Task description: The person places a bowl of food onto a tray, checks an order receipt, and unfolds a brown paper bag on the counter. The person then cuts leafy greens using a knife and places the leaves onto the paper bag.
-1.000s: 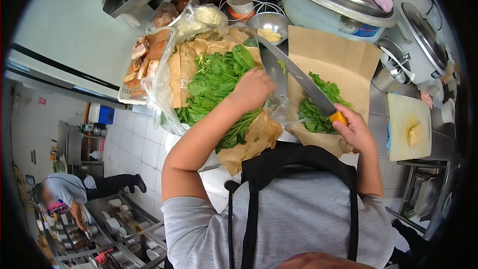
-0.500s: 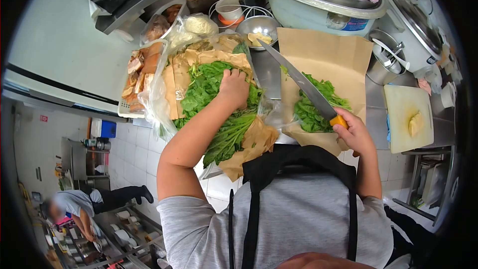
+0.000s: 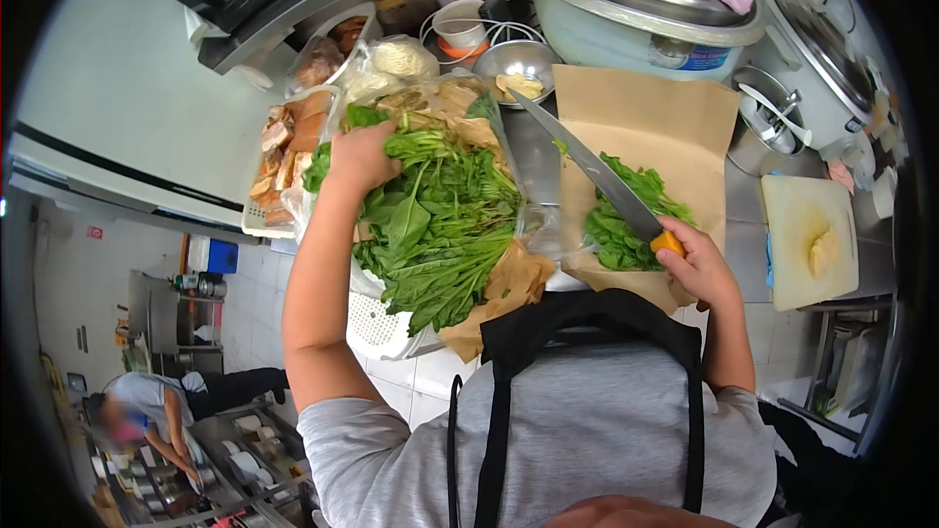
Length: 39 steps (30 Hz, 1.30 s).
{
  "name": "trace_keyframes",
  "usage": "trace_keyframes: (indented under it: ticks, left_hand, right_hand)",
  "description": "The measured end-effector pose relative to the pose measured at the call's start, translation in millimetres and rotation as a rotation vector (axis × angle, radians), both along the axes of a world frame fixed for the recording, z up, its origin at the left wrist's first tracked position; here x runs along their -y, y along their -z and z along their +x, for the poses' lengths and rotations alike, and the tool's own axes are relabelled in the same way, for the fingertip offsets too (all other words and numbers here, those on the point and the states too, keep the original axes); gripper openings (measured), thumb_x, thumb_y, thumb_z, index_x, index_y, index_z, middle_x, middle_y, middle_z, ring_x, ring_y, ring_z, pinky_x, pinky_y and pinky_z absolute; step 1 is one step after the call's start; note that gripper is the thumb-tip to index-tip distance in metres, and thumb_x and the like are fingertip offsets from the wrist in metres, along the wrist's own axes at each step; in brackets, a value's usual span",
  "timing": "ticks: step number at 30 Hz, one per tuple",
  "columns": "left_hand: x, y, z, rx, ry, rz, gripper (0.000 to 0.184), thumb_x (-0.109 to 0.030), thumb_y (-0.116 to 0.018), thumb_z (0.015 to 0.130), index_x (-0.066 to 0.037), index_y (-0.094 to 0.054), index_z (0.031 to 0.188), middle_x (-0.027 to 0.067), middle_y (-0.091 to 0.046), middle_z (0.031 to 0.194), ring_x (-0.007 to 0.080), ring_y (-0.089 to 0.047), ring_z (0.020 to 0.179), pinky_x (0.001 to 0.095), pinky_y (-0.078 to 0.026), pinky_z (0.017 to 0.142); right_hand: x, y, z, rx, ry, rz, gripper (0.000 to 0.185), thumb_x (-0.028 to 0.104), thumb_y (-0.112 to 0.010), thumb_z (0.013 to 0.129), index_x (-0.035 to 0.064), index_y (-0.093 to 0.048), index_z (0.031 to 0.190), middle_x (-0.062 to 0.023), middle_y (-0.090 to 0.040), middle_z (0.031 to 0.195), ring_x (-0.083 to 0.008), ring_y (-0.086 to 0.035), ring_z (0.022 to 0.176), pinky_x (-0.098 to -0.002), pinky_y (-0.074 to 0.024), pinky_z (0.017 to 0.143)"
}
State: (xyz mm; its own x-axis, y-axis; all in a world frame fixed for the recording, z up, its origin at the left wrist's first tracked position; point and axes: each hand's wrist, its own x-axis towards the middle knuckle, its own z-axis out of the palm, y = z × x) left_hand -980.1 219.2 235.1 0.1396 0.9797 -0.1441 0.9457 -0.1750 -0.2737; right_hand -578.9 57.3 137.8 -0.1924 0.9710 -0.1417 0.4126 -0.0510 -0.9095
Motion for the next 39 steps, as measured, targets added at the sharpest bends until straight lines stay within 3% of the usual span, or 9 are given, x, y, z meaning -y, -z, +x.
trace_keyframes:
  ticks: [5,10,13,17,21,24,27,31,39]
  left_hand:
    - [-3.9,25.2,-45.2,0.522,-0.205,-0.128,0.054,-0.034,-0.07,0.067,-0.006,-0.054,0.111,0.0156,-0.061,0.098,0.0298,-0.056,0.095,0.0341,-0.041,0.082]
    - [-10.0,39.6,-72.6,0.941,-0.045,0.058,0.029,-0.025,-0.061,0.079,0.0,-0.061,0.093,0.0164,-0.062,0.086,0.0248,-0.06,0.077,0.0321,-0.045,0.069]
    - [-5.4,14.7,-65.7,0.791,-0.204,0.27,0.024,-0.022,-0.059,0.08,-0.001,-0.062,0.089,0.0161,-0.062,0.082,0.025,-0.06,0.073,0.0316,-0.045,0.066]
    - [3.0,19.2,-25.3,0.732,0.202,0.479,0.018,-0.016,-0.056,0.08,-0.001,-0.062,0.088,0.0132,-0.063,0.082,0.0242,-0.061,0.074,0.0324,-0.047,0.069]
    - [14.7,50.4,-8.4,0.246,0.309,0.367,0.024,-0.019,-0.057,0.077,-0.005,-0.06,0.097,0.0137,-0.06,0.089,0.0342,-0.057,0.079,0.0379,-0.046,0.072]
    - [34.7,72.2,-5.6,0.317,0.369,0.304,0.028,-0.019,-0.057,0.077,-0.004,-0.058,0.1,0.0153,-0.059,0.092,0.0334,-0.055,0.084,0.0389,-0.045,0.072]
    - [32.3,77.9,1.3,0.527,0.084,0.282,0.029,-0.019,-0.057,0.077,-0.003,-0.057,0.101,0.017,-0.059,0.092,0.0297,-0.054,0.091,0.0391,-0.045,0.072]
    - [22.2,80.3,5.5,0.21,0.109,0.195,0.049,-0.028,-0.068,0.067,-0.004,-0.051,0.106,0.0135,-0.055,0.097,0.0296,-0.052,0.09,0.0388,-0.044,0.074]
    - [19.4,85.5,14.0,0.049,0.051,0.152,0.045,-0.033,-0.072,0.059,-0.01,-0.057,0.094,0.0092,-0.056,0.095,0.026,-0.047,0.097,0.0391,-0.036,0.081]
  right_hand:
    - [-11.8,-0.1,-13.3,0.07,-0.102,0.146,0.04,0.008,-0.058,0.077,0.0008,-0.048,0.115,-0.0152,-0.058,0.096,-0.0253,-0.056,0.089,-0.0307,-0.0431,0.078]
    - [-21.1,-5.2,-24.8,0.063,-0.173,0.16,0.039,0.008,-0.059,0.077,0.0019,-0.048,0.114,-0.0148,-0.058,0.097,-0.0254,-0.056,0.089,-0.0309,-0.0432,0.078]
    - [-25.5,-1.7,-31.5,0.062,-0.178,0.15,0.039,0.009,-0.059,0.077,0.0026,-0.049,0.114,-0.0144,-0.058,0.098,-0.0261,-0.056,0.089,-0.0309,-0.0433,0.078]
    - [-28.1,0.6,-42.4,0.071,-0.194,0.229,0.04,0.009,-0.059,0.076,0.003,-0.049,0.114,-0.0148,-0.058,0.098,-0.027,-0.057,0.089,-0.0309,-0.0436,0.079]
    - [-27.0,-2.6,-44.1,0.095,-0.22,0.227,0.04,0.006,-0.059,0.077,0.0006,-0.048,0.115,-0.0134,-0.056,0.101,-0.0214,-0.054,0.091,-0.0286,-0.0415,0.081]
    - [-24.7,0.6,-42.4,0.053,-0.199,0.229,0.04,0.006,-0.059,0.076,0.0005,-0.048,0.115,-0.014,-0.056,0.101,-0.0221,-0.055,0.092,-0.0286,-0.0416,0.081]
    - [-24.4,-8.6,-45.2,0.091,-0.205,0.173,0.039,0.009,-0.059,0.076,0.0033,-0.049,0.114,-0.0159,-0.058,0.102,-0.0289,-0.056,0.092,-0.0321,-0.0432,0.08]
    - [-26.0,-12.2,-54.5,0.099,-0.237,0.17,0.038,0.01,-0.059,0.076,0.0031,-0.049,0.113,-0.0165,-0.057,0.102,-0.0299,-0.056,0.092,-0.0334,-0.0432,0.079]
    - [-26.4,-1.3,-56.0,0.086,-0.25,0.214,0.038,0.013,-0.059,0.077,0.0034,-0.05,0.113,-0.0172,-0.058,0.099,-0.0324,-0.055,0.091,-0.0345,-0.0434,0.078]
